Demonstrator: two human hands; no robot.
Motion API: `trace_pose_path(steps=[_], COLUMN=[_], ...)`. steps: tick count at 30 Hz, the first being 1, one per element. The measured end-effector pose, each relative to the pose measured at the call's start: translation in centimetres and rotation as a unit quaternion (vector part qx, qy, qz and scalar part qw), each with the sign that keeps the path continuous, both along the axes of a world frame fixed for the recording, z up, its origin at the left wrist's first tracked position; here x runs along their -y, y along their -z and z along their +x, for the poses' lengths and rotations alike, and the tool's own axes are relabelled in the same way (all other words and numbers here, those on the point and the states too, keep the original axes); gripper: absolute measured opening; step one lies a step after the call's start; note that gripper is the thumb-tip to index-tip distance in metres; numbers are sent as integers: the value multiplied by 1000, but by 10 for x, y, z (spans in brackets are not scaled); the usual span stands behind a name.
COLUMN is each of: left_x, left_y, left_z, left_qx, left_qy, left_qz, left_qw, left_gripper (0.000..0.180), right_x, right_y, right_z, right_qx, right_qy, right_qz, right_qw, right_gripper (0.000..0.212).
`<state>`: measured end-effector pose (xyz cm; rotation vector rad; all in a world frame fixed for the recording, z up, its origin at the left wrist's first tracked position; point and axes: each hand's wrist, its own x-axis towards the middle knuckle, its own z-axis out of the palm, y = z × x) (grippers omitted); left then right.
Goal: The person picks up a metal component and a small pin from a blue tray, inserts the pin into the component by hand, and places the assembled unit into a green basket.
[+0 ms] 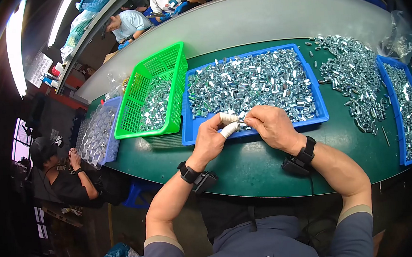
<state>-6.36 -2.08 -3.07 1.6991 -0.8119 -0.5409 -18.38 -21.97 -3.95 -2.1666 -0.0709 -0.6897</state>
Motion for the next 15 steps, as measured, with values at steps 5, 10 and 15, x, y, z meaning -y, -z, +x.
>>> trace_pose_path(steps=[5, 10, 15], left_x=[-2, -2, -1], left_y=[4, 4, 5], left_z=[1, -1, -3], left_qx=[10, 23, 25], left_qy=[0, -2, -5], left_qz=[-7, -16, -27], left_qw=[1000, 1000, 999], left_gripper=[12, 14, 14], right_x=[0, 2, 0], right_y=[-3, 0, 1], right_z=[0, 0, 0], right_qx=[7, 30, 5], right_qy=[-16, -28, -20], right_qz=[14, -18, -21], right_qw=[1000, 999, 1000], right_gripper=[14, 14, 12])
